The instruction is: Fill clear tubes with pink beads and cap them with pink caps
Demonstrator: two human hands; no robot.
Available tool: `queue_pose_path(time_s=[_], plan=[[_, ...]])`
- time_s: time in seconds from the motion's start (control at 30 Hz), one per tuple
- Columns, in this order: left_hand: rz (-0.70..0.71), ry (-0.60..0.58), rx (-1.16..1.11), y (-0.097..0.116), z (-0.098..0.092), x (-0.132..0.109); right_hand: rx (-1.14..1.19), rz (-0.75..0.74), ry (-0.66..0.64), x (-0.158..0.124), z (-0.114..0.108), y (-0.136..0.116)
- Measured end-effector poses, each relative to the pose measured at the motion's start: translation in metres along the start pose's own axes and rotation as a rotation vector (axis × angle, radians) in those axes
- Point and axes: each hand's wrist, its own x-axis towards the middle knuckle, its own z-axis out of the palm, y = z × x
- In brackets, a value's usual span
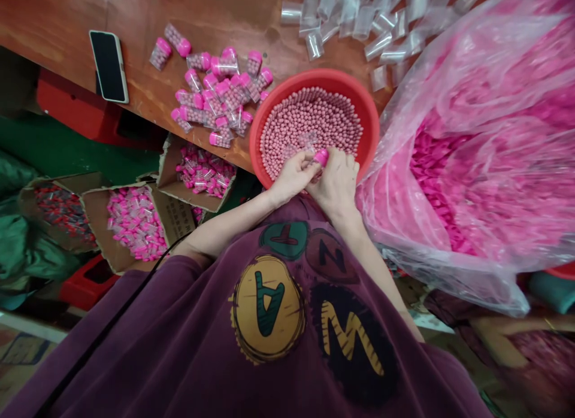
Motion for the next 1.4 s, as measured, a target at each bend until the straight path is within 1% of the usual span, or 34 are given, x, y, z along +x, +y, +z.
queue_pose_path(time_s=[0.07,0.23,0.33,0.47,0.6,0.67,0.73,0.77,0.83,0.9,0.93,0.97,1.0,1.03,1.07,1.1,1.13,1.2,1.27,1.3,1.33,1.4], plan=[[0.008,0.016,0.006,-0.002,-0.002,0.000,-0.003,-0.026,-0.002,0.002,0.004,0.001],[0.001,0.039,-0.015,-0.008,-0.009,-0.003,0.034,-0.114,0.046,0.002,0.013,0.009],[-0.025,0.052,-0.020,-0.007,-0.013,-0.002,0.011,-0.141,0.025,0.004,0.017,0.010],[-0.091,0.080,-0.018,-0.004,-0.020,0.000,-0.004,-0.120,-0.041,0.006,0.024,0.004],[-0.184,0.103,0.017,-0.013,-0.025,0.007,0.073,-0.065,-0.181,0.004,0.038,-0.001],[-0.141,0.141,0.097,-0.020,-0.033,0.015,0.182,-0.055,-0.258,0.005,0.048,0.002],[0.012,0.195,0.230,-0.019,-0.051,0.026,0.349,-0.059,-0.276,0.010,0.059,0.011],[0.121,0.225,0.310,-0.015,-0.066,0.033,0.425,-0.048,-0.249,0.015,0.065,0.018],[0.333,0.307,0.469,0.003,-0.103,0.048,0.489,0.036,-0.121,0.027,0.075,0.033],[0.504,0.428,0.633,0.027,-0.143,0.064,0.434,0.150,0.027,0.044,0.084,0.046],[0.568,0.494,0.715,0.039,-0.160,0.072,0.386,0.190,0.073,0.052,0.088,0.050],[0.618,0.555,0.779,0.050,-0.173,0.079,0.339,0.215,0.093,0.061,0.091,0.052],[0.658,0.590,0.819,0.057,-0.180,0.086,0.295,0.230,0.090,0.069,0.093,0.053],[0.691,0.586,0.853,0.061,-0.180,0.092,0.253,0.241,0.075,0.076,0.096,0.052],[0.715,0.544,0.883,0.061,-0.173,0.096,0.217,0.252,0.053,0.082,0.098,0.050],[0.725,0.467,0.916,0.058,-0.161,0.100,0.192,0.265,0.029,0.087,0.099,0.048],[0.722,0.365,0.960,0.052,-0.144,0.102,0.185,0.280,0.006,0.091,0.100,0.047],[0.644,0.143,1.082,0.035,-0.104,0.104,0.238,0.302,-0.041,0.096,0.101,0.048],[0.533,-0.003,1.221,0.019,-0.067,0.103,0.358,0.314,-0.091,0.099,0.100,0.052],[0.484,-0.056,1.295,0.014,-0.052,0.103,0.416,0.316,-0.112,0.100,0.098,0.055],[0.438,-0.093,1.367,0.010,-0.041,0.103,0.462,0.315,-0.129,0.100,0.097,0.058],[0.368,-0.134,1.498,0.010,-0.028,0.105,0.510,0.312,-0.146,0.101,0.096,0.062]])
